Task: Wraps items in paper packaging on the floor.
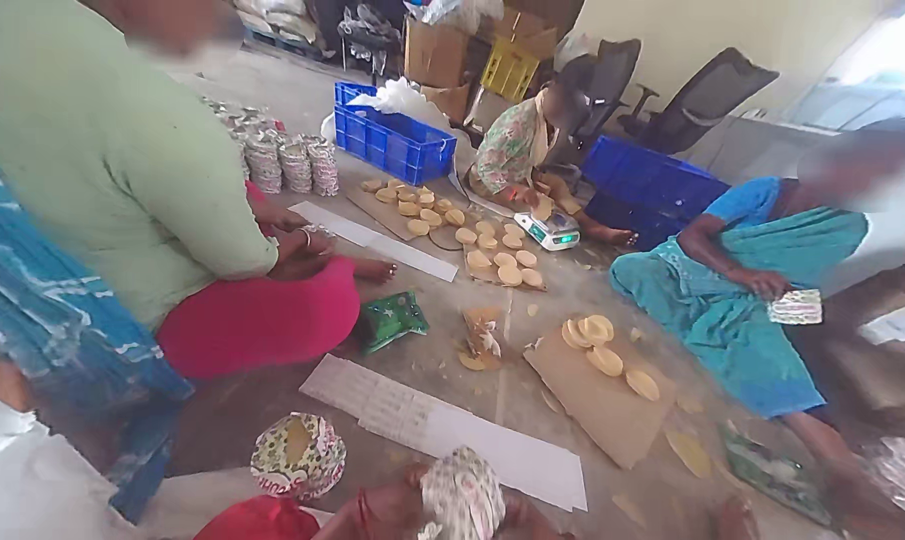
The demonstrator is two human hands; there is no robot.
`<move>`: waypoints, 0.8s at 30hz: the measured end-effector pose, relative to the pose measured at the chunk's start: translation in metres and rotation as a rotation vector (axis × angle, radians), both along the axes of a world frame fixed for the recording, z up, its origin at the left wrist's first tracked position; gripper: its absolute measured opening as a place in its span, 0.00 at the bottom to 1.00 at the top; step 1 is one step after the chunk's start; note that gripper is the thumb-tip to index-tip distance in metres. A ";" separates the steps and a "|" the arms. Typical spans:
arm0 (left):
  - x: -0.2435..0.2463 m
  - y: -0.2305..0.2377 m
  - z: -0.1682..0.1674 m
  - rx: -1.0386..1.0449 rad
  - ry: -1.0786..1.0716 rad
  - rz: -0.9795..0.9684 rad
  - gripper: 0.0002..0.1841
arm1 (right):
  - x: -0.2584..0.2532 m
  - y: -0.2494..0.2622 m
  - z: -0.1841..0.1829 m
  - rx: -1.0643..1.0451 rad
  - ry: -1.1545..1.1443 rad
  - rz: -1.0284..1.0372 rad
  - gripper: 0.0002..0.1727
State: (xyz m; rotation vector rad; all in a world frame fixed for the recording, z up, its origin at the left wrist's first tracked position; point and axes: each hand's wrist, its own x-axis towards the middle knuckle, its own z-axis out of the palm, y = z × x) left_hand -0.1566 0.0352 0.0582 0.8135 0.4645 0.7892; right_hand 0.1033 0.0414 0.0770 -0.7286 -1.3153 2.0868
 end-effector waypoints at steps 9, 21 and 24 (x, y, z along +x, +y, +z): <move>0.009 -0.008 0.026 -0.104 -0.075 0.236 0.13 | -0.015 0.015 0.005 0.149 0.099 -0.037 0.11; 0.041 -0.015 0.040 -0.613 -0.096 0.541 0.10 | -0.027 0.014 -0.018 0.043 0.005 -0.232 0.11; 0.043 -0.007 0.029 -0.584 -0.007 0.652 0.14 | -0.032 0.021 -0.016 0.054 -0.323 -0.410 0.14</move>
